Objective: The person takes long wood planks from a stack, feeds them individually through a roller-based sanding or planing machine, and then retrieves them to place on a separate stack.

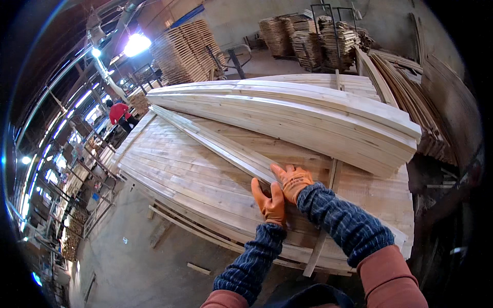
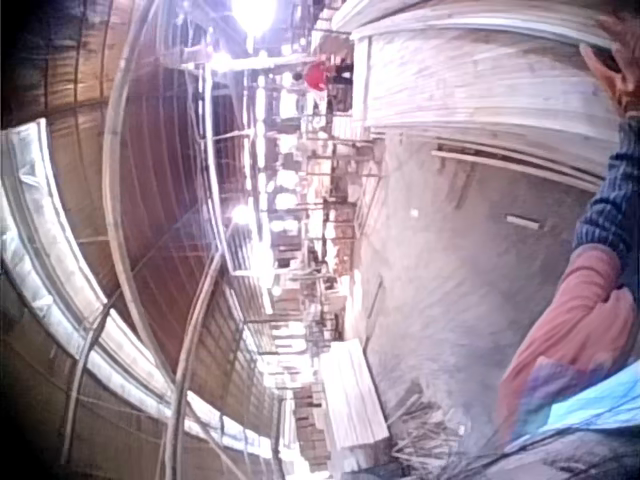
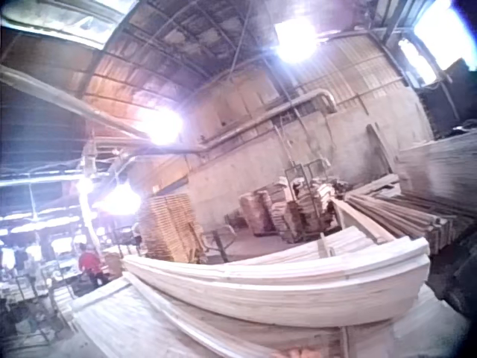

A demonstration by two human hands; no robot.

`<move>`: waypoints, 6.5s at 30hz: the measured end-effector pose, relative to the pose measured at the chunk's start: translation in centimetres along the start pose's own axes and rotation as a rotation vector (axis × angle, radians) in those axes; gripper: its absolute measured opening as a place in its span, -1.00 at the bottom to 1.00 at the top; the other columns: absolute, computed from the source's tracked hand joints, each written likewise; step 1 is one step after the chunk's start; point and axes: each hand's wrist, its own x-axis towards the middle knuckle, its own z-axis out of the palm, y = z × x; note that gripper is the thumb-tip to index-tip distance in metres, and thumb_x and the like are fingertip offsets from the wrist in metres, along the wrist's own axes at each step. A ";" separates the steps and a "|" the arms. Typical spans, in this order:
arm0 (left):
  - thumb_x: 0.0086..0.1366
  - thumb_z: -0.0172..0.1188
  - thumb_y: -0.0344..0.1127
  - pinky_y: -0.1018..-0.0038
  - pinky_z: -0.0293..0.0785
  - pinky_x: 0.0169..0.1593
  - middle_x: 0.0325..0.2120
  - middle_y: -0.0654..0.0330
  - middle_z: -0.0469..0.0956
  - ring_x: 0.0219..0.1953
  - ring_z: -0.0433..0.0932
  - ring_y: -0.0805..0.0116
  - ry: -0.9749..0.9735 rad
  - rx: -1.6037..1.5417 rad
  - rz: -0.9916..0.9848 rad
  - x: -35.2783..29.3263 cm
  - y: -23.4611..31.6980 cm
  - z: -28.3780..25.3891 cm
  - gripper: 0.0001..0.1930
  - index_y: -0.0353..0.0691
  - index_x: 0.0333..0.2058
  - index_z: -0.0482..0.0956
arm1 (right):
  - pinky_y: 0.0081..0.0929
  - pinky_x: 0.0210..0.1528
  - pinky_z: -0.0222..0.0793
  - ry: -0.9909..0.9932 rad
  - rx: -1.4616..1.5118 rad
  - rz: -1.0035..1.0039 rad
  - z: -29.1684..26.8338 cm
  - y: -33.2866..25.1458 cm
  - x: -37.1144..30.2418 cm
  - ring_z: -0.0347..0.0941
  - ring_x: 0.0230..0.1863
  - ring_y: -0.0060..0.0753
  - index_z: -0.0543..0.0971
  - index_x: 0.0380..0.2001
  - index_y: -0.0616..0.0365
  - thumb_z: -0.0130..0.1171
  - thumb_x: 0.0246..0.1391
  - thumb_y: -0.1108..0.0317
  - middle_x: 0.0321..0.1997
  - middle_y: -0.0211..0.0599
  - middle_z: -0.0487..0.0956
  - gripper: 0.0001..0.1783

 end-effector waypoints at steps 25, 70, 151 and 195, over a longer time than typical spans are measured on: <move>-0.31 0.63 0.13 0.08 0.31 0.38 0.19 -0.06 0.50 0.28 0.43 -0.05 -1.430 1.467 0.873 21.6 3.0 -3.3 0.01 -0.15 0.18 0.49 | -0.01 0.62 0.00 0.119 -0.482 0.897 -7.5 29.2 -64.0 0.18 0.55 -0.03 0.28 0.45 -0.04 0.52 -0.38 0.55 0.48 -0.19 0.36 0.18; 0.08 0.43 0.24 0.10 0.16 0.47 0.29 -0.09 0.46 0.32 0.43 -0.08 -1.632 0.972 0.246 -41.8 7.7 8.4 0.06 -0.19 0.45 0.24 | -0.05 0.62 -0.10 -0.253 -0.221 0.309 1.9 33.5 -61.4 0.40 0.42 -0.13 0.41 0.40 -0.20 0.57 -0.18 0.24 0.34 -0.26 0.55 -0.01; 0.34 0.43 -0.11 0.18 0.18 0.50 0.49 -0.18 0.05 0.51 0.12 0.06 -0.380 -0.141 -0.247 4.6 8.7 4.7 0.05 -0.34 0.53 -0.13 | -0.41 -0.38 0.53 0.658 1.925 0.708 0.2 22.4 -21.0 0.43 -0.39 -0.45 0.55 -0.25 0.02 0.17 0.30 -0.34 -0.35 -0.47 0.43 -0.42; 0.47 0.23 -0.05 0.24 0.49 0.22 0.07 0.28 0.59 0.19 0.52 0.28 -0.658 -0.810 -0.848 -5.6 7.3 -2.5 -0.59 0.00 0.21 0.53 | 0.02 0.59 0.01 -0.567 0.839 -0.060 -7.0 4.9 -8.1 0.04 0.61 0.11 0.00 0.62 -0.13 0.28 0.05 -0.49 0.62 0.13 0.14 0.26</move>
